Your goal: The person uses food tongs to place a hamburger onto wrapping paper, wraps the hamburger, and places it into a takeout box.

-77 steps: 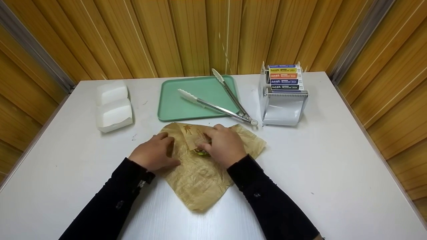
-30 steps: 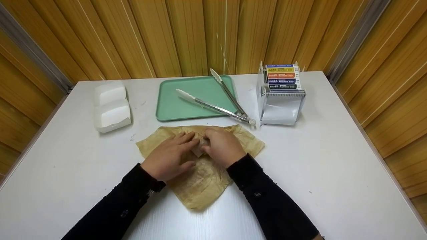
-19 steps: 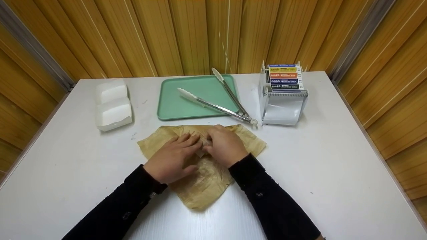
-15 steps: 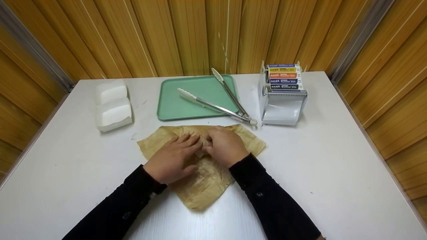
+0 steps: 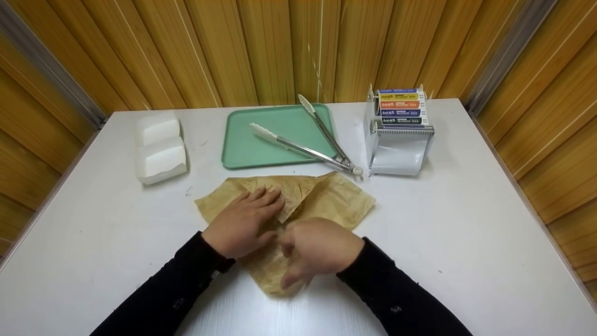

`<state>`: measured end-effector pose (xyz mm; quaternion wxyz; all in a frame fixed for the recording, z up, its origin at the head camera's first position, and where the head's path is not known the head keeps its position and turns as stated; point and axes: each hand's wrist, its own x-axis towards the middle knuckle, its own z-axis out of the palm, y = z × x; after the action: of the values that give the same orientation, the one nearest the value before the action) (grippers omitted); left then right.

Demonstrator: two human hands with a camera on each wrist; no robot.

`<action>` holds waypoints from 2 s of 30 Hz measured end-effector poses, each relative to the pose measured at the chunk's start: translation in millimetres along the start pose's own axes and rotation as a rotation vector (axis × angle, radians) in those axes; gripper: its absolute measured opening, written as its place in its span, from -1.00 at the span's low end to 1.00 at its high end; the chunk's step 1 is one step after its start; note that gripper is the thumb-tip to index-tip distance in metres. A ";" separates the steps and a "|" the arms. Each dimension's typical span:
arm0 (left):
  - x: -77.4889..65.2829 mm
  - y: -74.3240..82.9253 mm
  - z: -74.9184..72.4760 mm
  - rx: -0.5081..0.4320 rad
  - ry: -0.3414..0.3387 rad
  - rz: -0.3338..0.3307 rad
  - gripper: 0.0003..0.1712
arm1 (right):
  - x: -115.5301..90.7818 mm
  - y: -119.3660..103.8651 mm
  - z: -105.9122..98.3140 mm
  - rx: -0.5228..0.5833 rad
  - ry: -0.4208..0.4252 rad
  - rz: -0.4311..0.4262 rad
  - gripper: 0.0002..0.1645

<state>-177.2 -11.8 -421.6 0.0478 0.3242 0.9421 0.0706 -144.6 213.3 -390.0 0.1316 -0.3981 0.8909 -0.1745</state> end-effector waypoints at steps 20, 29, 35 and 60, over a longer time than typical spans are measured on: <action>-0.9 -2.1 -7.1 -0.043 -0.028 -0.018 -0.35 | 7.3 4.1 17.7 -0.034 0.078 -0.014 -0.75; -1.4 -14.1 -8.0 -0.278 0.006 0.012 -0.27 | 17.9 17.3 12.3 0.087 0.345 0.135 -0.79; -0.6 -17.4 -10.5 -0.305 -0.032 -0.018 -0.26 | 27.8 19.3 12.2 0.102 0.512 0.220 -0.86; 25.0 -25.0 -11.4 -0.506 0.157 -0.159 -0.61 | 39.2 47.3 6.1 0.226 0.554 0.392 -0.44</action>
<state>-213.5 -17.0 -415.5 0.0593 0.2206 0.9178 0.3247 -199.2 211.8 -419.0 -0.0407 -0.1403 0.9273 -0.3447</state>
